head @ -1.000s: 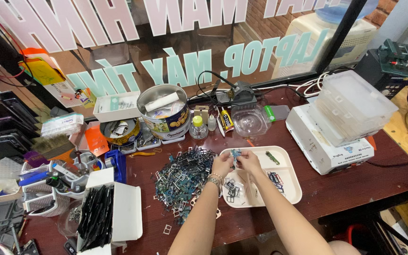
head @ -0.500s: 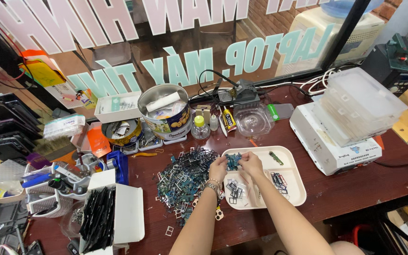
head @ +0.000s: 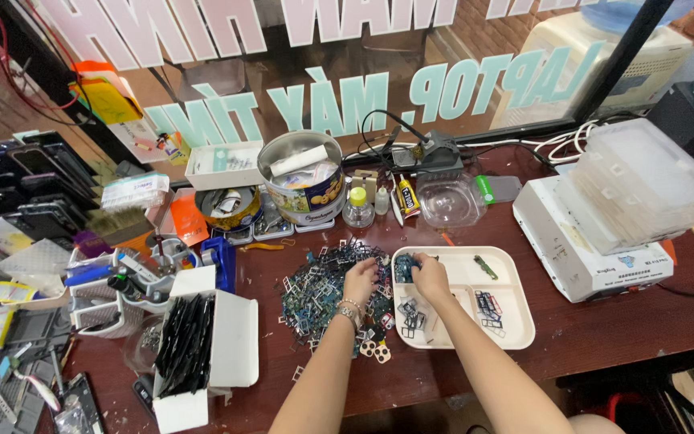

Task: The person sorts a pile of small electronic components on a workbench, picking up items one by one and placing them into a compartmentalized tray. The person handles various parts including circuit boards, connectors, and small metal pieces.

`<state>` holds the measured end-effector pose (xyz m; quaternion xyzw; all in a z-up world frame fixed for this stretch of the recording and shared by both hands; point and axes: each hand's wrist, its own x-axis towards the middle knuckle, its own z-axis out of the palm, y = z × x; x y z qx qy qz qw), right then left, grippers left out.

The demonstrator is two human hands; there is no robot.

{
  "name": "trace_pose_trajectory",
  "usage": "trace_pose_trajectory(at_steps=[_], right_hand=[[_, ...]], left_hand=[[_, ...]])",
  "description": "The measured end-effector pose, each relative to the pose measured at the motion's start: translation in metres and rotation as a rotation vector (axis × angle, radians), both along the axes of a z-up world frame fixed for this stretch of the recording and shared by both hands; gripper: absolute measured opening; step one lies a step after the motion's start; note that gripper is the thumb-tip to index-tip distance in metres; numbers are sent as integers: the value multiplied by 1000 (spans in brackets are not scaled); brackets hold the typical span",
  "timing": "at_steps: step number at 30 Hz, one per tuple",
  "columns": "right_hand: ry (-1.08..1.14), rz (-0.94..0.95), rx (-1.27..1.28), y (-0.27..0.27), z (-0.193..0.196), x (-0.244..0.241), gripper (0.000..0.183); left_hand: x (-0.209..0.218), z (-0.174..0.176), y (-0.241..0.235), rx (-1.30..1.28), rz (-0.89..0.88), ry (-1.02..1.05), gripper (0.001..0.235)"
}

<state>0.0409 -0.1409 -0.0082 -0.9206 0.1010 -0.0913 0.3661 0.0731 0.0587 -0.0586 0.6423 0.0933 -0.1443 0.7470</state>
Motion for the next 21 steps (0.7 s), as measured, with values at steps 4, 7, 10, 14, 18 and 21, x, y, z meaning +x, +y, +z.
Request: trace_pose_trajectory(at_steps=[4, 7, 10, 14, 18, 21], right_hand=[[-126, 103, 75, 21, 24, -6, 31], [64, 166, 236, 48, 35, -12, 29], [224, 320, 534, 76, 37, -18, 21], [220, 417, 193, 96, 34, -35, 18], [102, 428, -6, 114, 36, -50, 19], [39, 351, -136, 127, 36, -65, 25]], left_hand=[[-9, 12, 52, 104, 72, -61, 31], [-24, 29, 77, 260, 135, -90, 23], [-43, 42, 91, 544, 158, -178, 17], [-63, 50, 103, 626, 194, -208, 15], [-78, 51, 112, 629, 198, -197, 14], [-86, 50, 113, 641, 186, -167, 15]])
